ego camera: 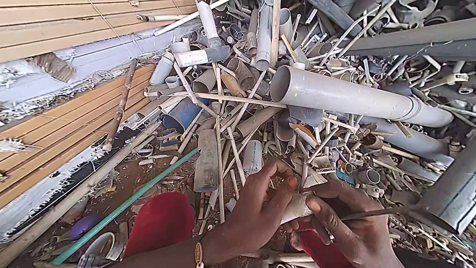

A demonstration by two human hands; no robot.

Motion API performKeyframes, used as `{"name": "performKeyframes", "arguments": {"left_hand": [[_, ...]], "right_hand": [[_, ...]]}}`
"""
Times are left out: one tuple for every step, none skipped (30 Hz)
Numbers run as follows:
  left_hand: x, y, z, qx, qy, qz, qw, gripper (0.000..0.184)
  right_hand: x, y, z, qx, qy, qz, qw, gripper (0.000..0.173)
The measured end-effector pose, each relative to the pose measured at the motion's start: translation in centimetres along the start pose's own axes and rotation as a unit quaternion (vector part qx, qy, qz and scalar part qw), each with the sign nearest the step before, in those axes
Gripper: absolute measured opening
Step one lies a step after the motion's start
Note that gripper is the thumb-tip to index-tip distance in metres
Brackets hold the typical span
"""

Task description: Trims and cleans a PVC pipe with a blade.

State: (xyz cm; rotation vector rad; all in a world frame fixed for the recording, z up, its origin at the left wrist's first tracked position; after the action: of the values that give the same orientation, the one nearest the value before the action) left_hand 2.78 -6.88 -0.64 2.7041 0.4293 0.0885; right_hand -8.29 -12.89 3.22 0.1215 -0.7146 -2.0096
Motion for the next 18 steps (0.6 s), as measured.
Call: {"name": "performKeyframes", "arguments": {"left_hand": [[-0.2,0.3,0.4,0.023,-0.068,0.052,0.996,0.015],[-0.4,0.5,0.7,0.043,-0.133,0.099,0.985,0.019],[-0.4,0.6,0.9,0.058,-0.185,0.129,0.973,0.028],[-0.5,0.4,1.0,0.077,-0.216,0.145,0.962,0.041],[-0.5,0.2,1.0,0.087,-0.227,0.154,0.957,0.048],[-0.5,0.0,0.8,0.080,-0.215,0.157,0.961,0.051],[-0.4,-0.1,0.5,0.055,-0.167,0.152,0.973,0.050],[-0.2,-0.1,0.2,0.025,-0.114,0.134,0.984,0.048],[0.1,-0.2,0.0,-0.004,-0.062,0.101,0.993,0.045],[0.5,-0.2,-0.2,-0.036,-0.008,0.055,0.998,0.039],[1.0,-0.2,-0.5,-0.070,0.038,0.010,0.997,0.034],[1.5,-0.3,-0.9,-0.107,0.076,-0.023,0.991,0.030],[1.9,-0.3,-1.5,-0.148,0.111,-0.048,0.982,0.028],[2.2,-0.5,-2.3,-0.192,0.149,-0.065,0.968,0.025],[2.3,-0.7,-3.0,-0.230,0.189,-0.075,0.952,0.022],[2.2,-0.8,-3.6,-0.259,0.221,-0.080,0.937,0.018],[2.1,-1.0,-4.0,-0.279,0.238,-0.084,0.926,0.015],[1.9,-1.1,-4.2,-0.291,0.244,-0.085,0.921,0.012]], "right_hand": [[0.3,0.1,0.1,0.003,0.009,0.010,1.000,0.012],[0.7,0.3,0.2,0.007,0.020,0.016,1.000,0.013],[1.1,0.4,0.4,0.009,0.034,0.020,0.999,0.015],[1.4,0.5,0.4,0.008,0.049,0.018,0.999,0.016],[1.8,0.6,0.4,0.005,0.066,0.009,0.998,0.016],[2.1,0.7,0.2,0.001,0.078,0.001,0.997,0.015],[2.3,0.8,0.0,-0.003,0.085,-0.004,0.996,0.014],[2.2,0.7,-0.2,-0.007,0.087,-0.004,0.996,0.014],[1.9,0.7,-0.4,-0.007,0.083,-0.001,0.997,0.014],[1.6,0.6,-0.5,-0.006,0.072,0.003,0.997,0.014],[1.2,0.5,-0.6,-0.007,0.061,0.007,0.998,0.014],[0.8,0.5,-0.7,-0.007,0.053,0.008,0.999,0.015],[0.7,0.5,-0.8,-0.012,0.055,0.006,0.998,0.018],[0.6,0.5,-0.9,-0.020,0.063,0.003,0.998,0.022],[0.6,0.5,-1.0,-0.030,0.075,0.001,0.997,0.027],[0.6,0.5,-1.2,-0.039,0.086,-0.001,0.996,0.032],[0.5,0.5,-1.3,-0.046,0.096,-0.004,0.994,0.033],[0.4,0.5,-1.4,-0.053,0.106,-0.012,0.993,0.030]]}}
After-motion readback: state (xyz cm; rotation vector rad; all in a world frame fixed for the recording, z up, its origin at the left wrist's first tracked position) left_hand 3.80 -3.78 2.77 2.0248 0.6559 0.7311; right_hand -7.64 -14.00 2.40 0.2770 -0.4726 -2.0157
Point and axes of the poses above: each hand's wrist, its own y-axis towards the middle knuckle, its own x-axis out of the back of the hand, z = x × y, the point moved 9 cm from there along y, towards the middle knuckle, and after that the axes turned 11 degrees about y, right-handed, at the moved point
